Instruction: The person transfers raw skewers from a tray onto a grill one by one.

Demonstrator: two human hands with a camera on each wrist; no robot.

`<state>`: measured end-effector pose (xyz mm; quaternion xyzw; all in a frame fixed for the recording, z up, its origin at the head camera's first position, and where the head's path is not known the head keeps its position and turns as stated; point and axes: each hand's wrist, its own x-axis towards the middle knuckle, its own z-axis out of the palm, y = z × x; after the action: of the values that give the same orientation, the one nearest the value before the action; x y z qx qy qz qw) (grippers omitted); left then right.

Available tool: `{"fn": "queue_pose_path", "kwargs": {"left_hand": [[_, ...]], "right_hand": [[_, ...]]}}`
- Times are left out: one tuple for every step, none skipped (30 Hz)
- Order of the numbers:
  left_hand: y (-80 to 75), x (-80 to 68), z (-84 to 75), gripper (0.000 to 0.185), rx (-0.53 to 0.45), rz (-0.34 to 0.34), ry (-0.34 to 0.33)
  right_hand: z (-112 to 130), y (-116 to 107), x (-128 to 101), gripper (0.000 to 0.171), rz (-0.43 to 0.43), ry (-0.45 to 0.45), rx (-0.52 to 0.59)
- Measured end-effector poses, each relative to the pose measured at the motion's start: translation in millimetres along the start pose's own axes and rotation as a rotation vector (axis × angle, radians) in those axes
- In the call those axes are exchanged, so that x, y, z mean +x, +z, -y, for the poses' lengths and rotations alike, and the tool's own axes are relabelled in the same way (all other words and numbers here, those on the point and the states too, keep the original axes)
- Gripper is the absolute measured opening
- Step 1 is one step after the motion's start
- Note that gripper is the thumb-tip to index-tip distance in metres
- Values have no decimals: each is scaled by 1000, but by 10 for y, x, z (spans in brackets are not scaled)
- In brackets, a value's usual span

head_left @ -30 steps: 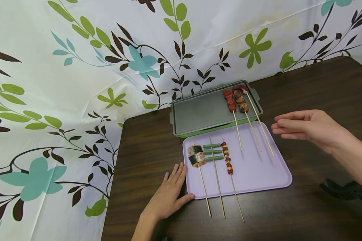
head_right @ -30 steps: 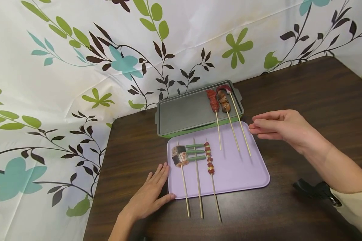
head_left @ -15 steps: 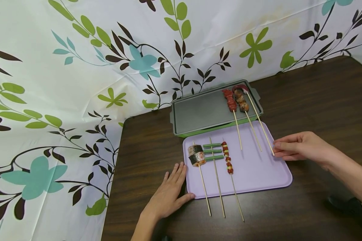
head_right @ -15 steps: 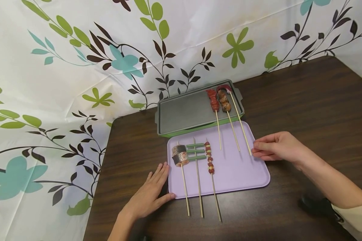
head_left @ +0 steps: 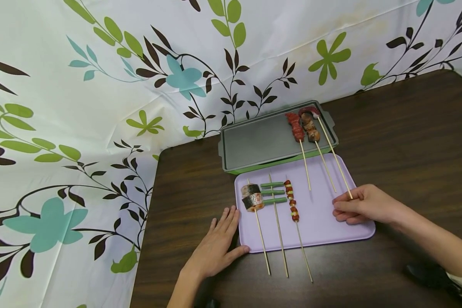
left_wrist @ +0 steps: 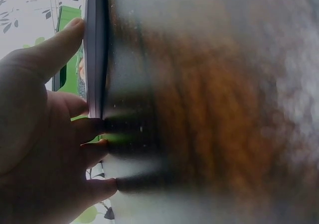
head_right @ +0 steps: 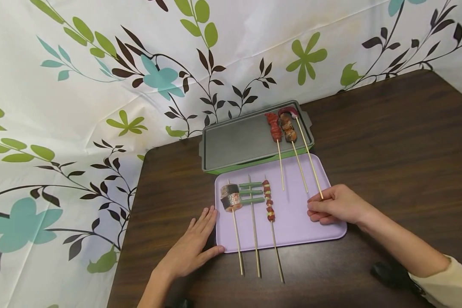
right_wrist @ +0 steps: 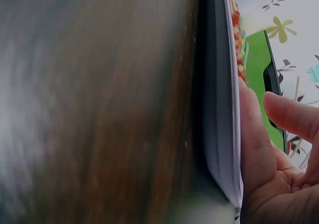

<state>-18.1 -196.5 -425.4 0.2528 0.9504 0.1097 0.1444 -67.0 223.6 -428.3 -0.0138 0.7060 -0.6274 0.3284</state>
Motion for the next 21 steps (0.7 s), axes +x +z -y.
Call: {"fn": "queue_pose_path", "kwargs": {"left_hand": [[1, 1, 0, 89, 0, 0, 0], [1, 1, 0, 89, 0, -1, 0], [1, 2, 0, 89, -1, -2, 2], [2, 3, 1, 89, -2, -4, 3], [2, 4, 1, 89, -5, -7, 5], [1, 5, 1, 90, -8, -10, 7], [1, 6, 1, 90, -11, -11, 8], [2, 6, 1, 90, -14, -15, 10], [3, 7, 2, 90, -16, -18, 11], [3, 6, 1, 90, -19, -19, 11], [3, 5, 2, 90, -20, -19, 10], [6, 4, 3, 90, -19, -19, 9], [7, 4, 3, 90, -18, -17, 7], [8, 3, 4, 90, -17, -16, 5], [9, 3, 4, 90, -16, -14, 4], [9, 2, 3, 90, -16, -13, 2], [10, 2, 3, 90, -16, -12, 1], [10, 3, 4, 90, -15, -12, 1], [9, 3, 4, 90, -16, -11, 0], [9, 3, 4, 90, -17, -10, 0], [8, 3, 5, 90, -17, -10, 1]], "right_hand": [[1, 24, 3, 44, 3, -1, -5], [1, 49, 8, 43, 7, -3, -12], [0, 74, 13, 42, 8, -7, -19], [-2, 101, 18, 41, 10, -14, -26], [-3, 130, 23, 40, 11, -19, -28], [-4, 159, 29, 40, 13, -23, -29], [-2, 188, 35, 39, 13, -22, -28], [0, 219, 40, 39, 13, -25, -29], [2, 250, 45, 39, 16, -30, -32], [6, 281, 50, 39, 22, -33, -34], [9, 313, 57, 38, 28, -36, -34], [11, 344, 63, 38, 35, -41, -36], [13, 375, 69, 37, 41, -47, -38], [13, 403, 77, 37, 47, -53, -38], [13, 430, 84, 37, 54, -58, -34], [11, 457, 90, 36, 58, -60, -26], [8, 483, 97, 36, 61, -63, -17], [7, 508, 102, 36, 64, -64, -8], [3, 532, 108, 36, 67, -66, -2], [1, 555, 114, 35, 70, -67, 5], [-1, 578, 119, 35, 72, -66, 12]]}}
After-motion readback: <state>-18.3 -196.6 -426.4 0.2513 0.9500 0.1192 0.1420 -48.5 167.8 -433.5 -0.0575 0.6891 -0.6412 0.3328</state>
